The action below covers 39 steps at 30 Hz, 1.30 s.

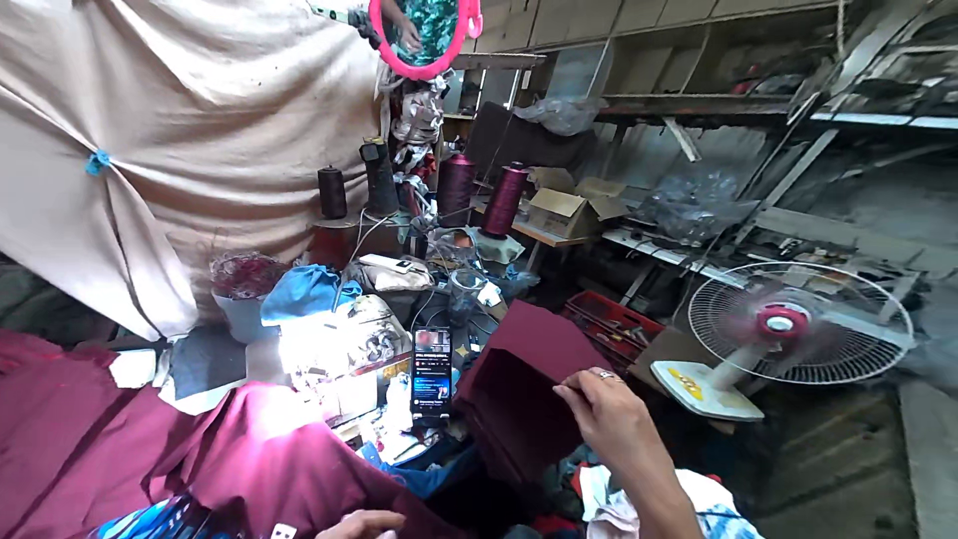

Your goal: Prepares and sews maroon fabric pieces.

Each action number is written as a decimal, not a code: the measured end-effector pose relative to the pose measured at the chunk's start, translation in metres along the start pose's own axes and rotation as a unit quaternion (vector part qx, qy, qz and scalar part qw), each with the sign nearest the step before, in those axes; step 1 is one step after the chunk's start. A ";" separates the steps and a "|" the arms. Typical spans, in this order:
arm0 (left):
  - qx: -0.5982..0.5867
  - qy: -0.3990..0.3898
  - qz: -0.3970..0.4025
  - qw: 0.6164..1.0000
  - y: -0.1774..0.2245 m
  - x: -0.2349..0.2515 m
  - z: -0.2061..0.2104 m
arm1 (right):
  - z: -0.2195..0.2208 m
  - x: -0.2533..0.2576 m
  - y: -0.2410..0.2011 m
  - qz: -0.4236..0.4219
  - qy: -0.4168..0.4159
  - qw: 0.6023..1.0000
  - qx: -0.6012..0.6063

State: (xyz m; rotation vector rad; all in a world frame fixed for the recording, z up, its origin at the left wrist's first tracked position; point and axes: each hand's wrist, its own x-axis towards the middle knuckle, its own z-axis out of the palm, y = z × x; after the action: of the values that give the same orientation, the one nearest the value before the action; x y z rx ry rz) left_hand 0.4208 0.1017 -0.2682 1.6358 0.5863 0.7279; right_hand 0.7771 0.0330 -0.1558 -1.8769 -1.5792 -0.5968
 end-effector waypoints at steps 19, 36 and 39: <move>-0.233 0.094 -0.231 0.940 -0.019 0.071 0.094 | 0.050 -0.046 -0.011 -0.027 -0.354 0.887 0.294; -0.035 0.138 0.242 0.960 0.064 0.071 0.054 | -0.011 0.072 -0.079 -0.209 0.163 0.939 0.218; 0.053 0.129 0.302 0.943 0.094 0.055 0.030 | 0.026 0.009 -0.128 -0.233 0.133 0.904 0.333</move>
State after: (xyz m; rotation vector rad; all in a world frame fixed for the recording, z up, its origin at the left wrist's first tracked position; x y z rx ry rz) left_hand 0.4790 0.1046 -0.1713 1.8529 0.3002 1.3964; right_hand 0.6522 0.0709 -0.1479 -0.8818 -1.7569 -0.4054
